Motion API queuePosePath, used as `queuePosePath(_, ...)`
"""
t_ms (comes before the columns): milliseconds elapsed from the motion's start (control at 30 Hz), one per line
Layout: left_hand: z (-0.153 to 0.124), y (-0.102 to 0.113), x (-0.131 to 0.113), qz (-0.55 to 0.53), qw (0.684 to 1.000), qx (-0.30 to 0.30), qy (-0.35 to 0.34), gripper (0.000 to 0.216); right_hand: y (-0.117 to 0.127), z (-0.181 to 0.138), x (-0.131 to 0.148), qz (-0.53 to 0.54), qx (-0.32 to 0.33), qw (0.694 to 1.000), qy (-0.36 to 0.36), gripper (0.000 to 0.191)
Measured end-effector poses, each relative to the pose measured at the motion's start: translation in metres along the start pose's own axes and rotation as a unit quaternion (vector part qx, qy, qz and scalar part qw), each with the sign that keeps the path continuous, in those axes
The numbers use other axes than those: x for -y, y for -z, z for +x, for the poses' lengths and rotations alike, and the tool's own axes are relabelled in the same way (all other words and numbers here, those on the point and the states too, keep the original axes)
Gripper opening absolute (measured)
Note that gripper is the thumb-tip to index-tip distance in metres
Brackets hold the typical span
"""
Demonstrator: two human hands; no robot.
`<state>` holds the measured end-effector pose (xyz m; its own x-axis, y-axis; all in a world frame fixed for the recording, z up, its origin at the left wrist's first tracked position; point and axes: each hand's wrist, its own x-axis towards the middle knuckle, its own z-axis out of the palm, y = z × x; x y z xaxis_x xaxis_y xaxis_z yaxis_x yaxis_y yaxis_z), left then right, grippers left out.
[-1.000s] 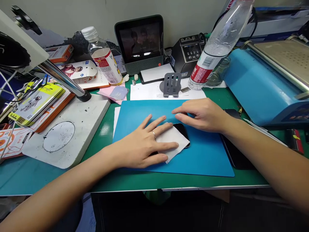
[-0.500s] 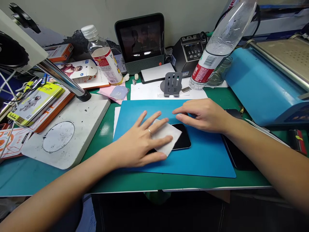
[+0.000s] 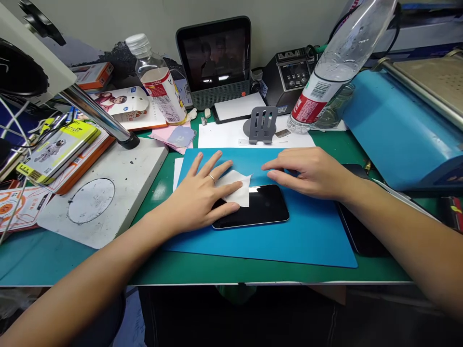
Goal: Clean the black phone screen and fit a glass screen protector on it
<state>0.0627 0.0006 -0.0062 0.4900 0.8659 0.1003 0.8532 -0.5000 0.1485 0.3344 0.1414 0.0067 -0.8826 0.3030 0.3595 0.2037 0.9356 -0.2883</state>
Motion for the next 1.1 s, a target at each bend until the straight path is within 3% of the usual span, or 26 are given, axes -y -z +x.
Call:
queuePosePath(300,0.0,0.001,0.011,-0.051,0.993,-0.091,-0.049,0.024,-0.001,-0.002,-0.004,-0.023,0.001,0.999,0.029,0.032)
queuePosePath(533,0.001,0.002,0.018,-0.039,0.98,-0.183,0.063,0.018,-0.001,-0.003,0.0,-0.065,0.022,0.997,0.017,0.031)
queuePosePath(667,0.004,0.001,0.019,-0.016,0.975,-0.197,0.104,0.02,-0.006,0.001,0.017,-0.04,0.052,0.997,0.05,0.053)
queuePosePath(767,0.005,0.001,0.018,0.004,0.981,-0.166,0.096,0.023,-0.013,0.003,0.029,-0.029,0.086,0.994,0.068,0.08)
queuePosePath(833,0.004,0.002,0.018,0.004,0.984,-0.155,0.088,0.025,-0.018,0.002,0.033,-0.038,0.108,0.991,0.071,0.087)
queuePosePath(967,0.002,0.006,0.02,-0.033,0.98,-0.183,0.066,0.023,-0.025,0.002,0.035,-0.055,0.121,0.99,0.055,0.075)
queuePosePath(1100,-0.002,0.013,0.013,-0.078,0.963,-0.259,-0.002,0.02,-0.026,0.003,0.035,-0.04,0.116,0.991,0.049,0.071)
